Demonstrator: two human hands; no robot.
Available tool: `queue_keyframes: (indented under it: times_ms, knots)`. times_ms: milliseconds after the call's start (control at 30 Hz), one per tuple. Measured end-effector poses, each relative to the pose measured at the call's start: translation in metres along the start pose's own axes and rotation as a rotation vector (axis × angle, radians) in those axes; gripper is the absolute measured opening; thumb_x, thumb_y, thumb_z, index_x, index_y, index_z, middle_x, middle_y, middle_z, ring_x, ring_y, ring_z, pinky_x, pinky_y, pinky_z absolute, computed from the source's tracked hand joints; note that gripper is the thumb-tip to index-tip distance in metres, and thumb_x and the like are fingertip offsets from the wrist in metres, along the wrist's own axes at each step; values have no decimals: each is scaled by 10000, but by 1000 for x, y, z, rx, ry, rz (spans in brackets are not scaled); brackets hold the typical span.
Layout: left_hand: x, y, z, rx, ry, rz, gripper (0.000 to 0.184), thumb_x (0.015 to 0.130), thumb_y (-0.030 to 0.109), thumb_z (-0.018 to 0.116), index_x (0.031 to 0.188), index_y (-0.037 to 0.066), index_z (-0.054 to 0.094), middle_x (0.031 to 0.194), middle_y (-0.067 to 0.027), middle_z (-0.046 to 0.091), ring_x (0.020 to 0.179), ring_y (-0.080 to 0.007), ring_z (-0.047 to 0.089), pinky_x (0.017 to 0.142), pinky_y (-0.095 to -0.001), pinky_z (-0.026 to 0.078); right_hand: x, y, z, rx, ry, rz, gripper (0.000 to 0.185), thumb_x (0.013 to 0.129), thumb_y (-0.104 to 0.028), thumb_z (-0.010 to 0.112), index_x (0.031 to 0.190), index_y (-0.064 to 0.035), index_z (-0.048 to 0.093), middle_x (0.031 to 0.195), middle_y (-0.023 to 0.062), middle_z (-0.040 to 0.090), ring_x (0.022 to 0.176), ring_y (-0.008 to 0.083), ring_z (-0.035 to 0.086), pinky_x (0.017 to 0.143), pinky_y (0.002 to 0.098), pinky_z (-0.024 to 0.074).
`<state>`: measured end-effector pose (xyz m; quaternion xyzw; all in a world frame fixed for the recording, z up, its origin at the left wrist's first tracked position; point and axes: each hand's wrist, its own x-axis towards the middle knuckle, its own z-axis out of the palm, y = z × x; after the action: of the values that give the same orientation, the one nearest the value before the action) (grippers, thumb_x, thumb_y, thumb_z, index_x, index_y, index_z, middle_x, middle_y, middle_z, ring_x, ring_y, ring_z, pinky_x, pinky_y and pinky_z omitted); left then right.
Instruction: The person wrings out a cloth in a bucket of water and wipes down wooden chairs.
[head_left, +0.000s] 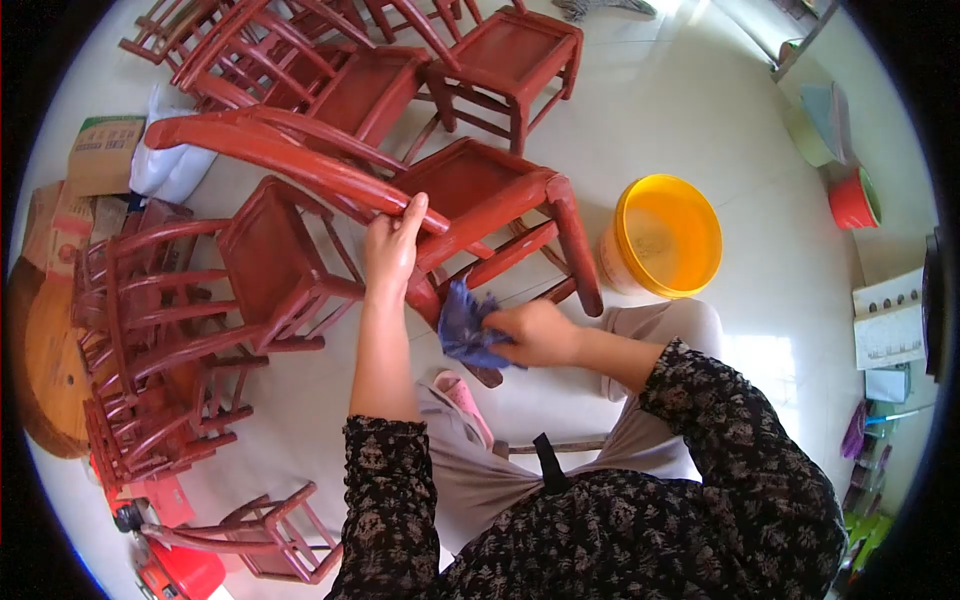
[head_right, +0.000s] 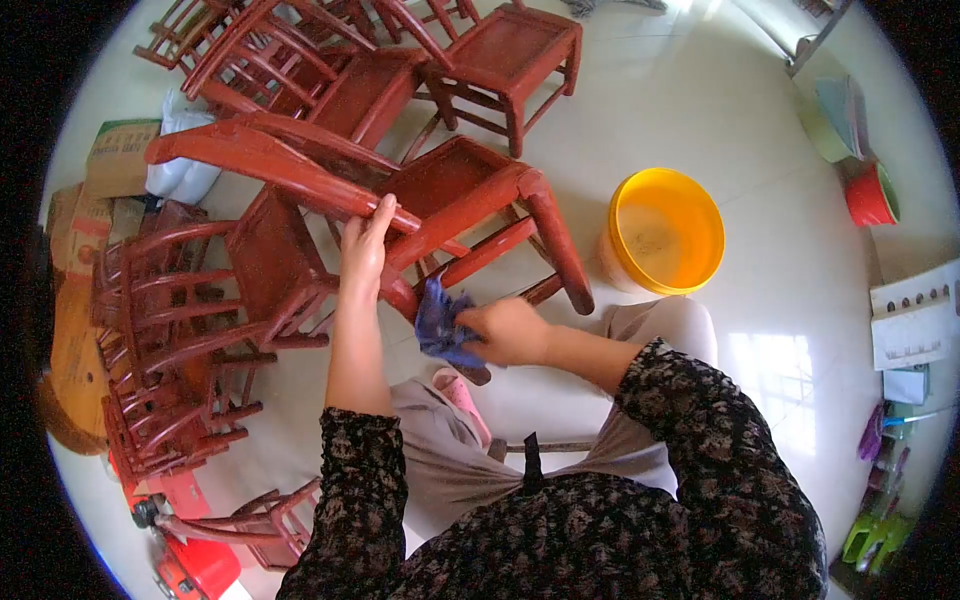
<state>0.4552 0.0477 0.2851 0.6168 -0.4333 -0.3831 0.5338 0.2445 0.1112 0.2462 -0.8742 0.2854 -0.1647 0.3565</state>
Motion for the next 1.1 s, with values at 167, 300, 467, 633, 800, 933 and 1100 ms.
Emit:
queue_keyframes:
  times_ms: [167,300,467,633,800,933,1100]
  knots:
    - [7,-12,-6,4,-13,59,375,817,364,641,655,35,561,598,43,450,576,-62,386,508,-261,315,9,18,-52,-131,453,286,280,740,-250,632,965,-91,584,827,184,600,739,342,600,635,420,482]
    - [5,-5,1,-74,-21,24,360,821,367,635,680,44,566,615,47,449,584,-53,382,521,-244,315,16,39,-40,-245,411,496,396,783,-270,603,1105,-71,487,966,213,568,780,380,591,668,451,476]
    - [9,-10,-4,-62,4,48,357,822,374,632,725,35,581,634,50,450,607,-55,393,535,-242,321,20,40,-2,-264,403,304,363,785,-238,595,1077,-67,467,831,186,590,676,370,596,570,454,478]
    - [1,-1,-4,-172,-6,-9,332,833,359,627,806,28,611,733,16,526,684,-66,446,633,-246,361,20,1,15,-136,170,-18,329,751,-211,628,1032,-82,515,785,150,584,625,346,591,516,433,478]
    - [1,-9,-15,-357,-136,-69,449,866,441,535,985,14,602,924,-80,615,865,-169,574,820,-325,416,45,-15,-23,-179,494,0,365,769,-207,631,1094,-93,510,828,140,575,615,333,586,506,406,483]
    - [-3,-5,-14,-510,-227,-136,488,889,442,483,1069,-9,540,956,-164,612,886,-230,599,837,-363,453,59,-9,12,-232,514,10,401,750,-205,643,1098,-87,484,854,133,565,599,327,585,500,408,486]
    - [-6,1,-16,-556,-256,-139,428,883,416,516,1061,26,527,886,-121,622,773,-167,617,716,-295,506,64,-36,23,-276,416,-51,408,681,-132,646,1046,-43,486,780,136,529,564,302,572,473,396,474]
